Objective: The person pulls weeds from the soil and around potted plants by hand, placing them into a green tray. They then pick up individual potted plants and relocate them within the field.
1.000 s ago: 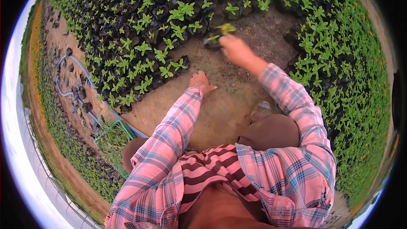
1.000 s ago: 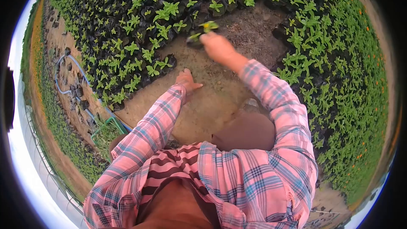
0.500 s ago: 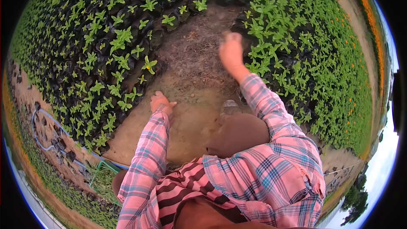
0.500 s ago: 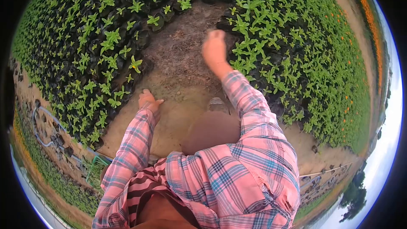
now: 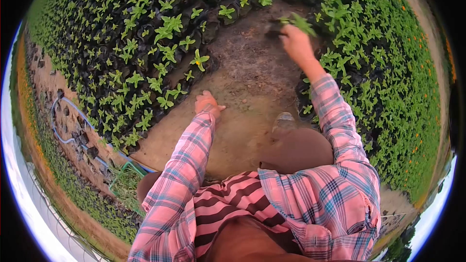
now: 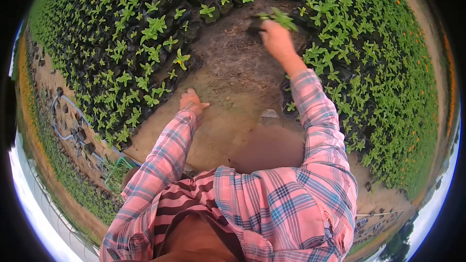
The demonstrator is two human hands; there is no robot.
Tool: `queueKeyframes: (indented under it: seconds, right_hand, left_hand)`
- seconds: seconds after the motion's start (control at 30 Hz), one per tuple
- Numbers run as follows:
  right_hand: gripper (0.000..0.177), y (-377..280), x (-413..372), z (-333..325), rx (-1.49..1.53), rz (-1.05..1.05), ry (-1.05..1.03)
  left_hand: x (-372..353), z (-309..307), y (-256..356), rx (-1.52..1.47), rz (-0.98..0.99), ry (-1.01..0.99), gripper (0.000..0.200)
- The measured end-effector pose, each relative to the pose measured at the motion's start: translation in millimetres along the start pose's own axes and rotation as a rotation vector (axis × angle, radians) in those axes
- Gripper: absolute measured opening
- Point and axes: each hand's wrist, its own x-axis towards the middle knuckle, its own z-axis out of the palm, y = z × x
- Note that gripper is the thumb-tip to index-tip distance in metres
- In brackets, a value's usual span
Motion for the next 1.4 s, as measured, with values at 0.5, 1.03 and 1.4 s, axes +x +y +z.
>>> queueKeyframes:
  seconds: [0.5, 1.03, 1.4]
  right_hand:
    - [0.014, 59.6, 77.4, 17.4, -0.052, 0.220, 0.513]
    - [0.015, 52.6, 77.6, 4.2, -0.111, 0.297, 0.406]
    - [0.021, 17.6, 41.4, 24.2, 0.370, 0.390, 0.151]
  left_hand:
    - [5.9, 3.4, 1.7, 0.002, 0.026, -0.031, 0.081]
    - [12.1, 6.1, 3.8, 0.057, -0.006, -0.055, 0.081]
    - [7.2, -3.8, 7.9, 0.030, -0.032, -0.092, 0.085]
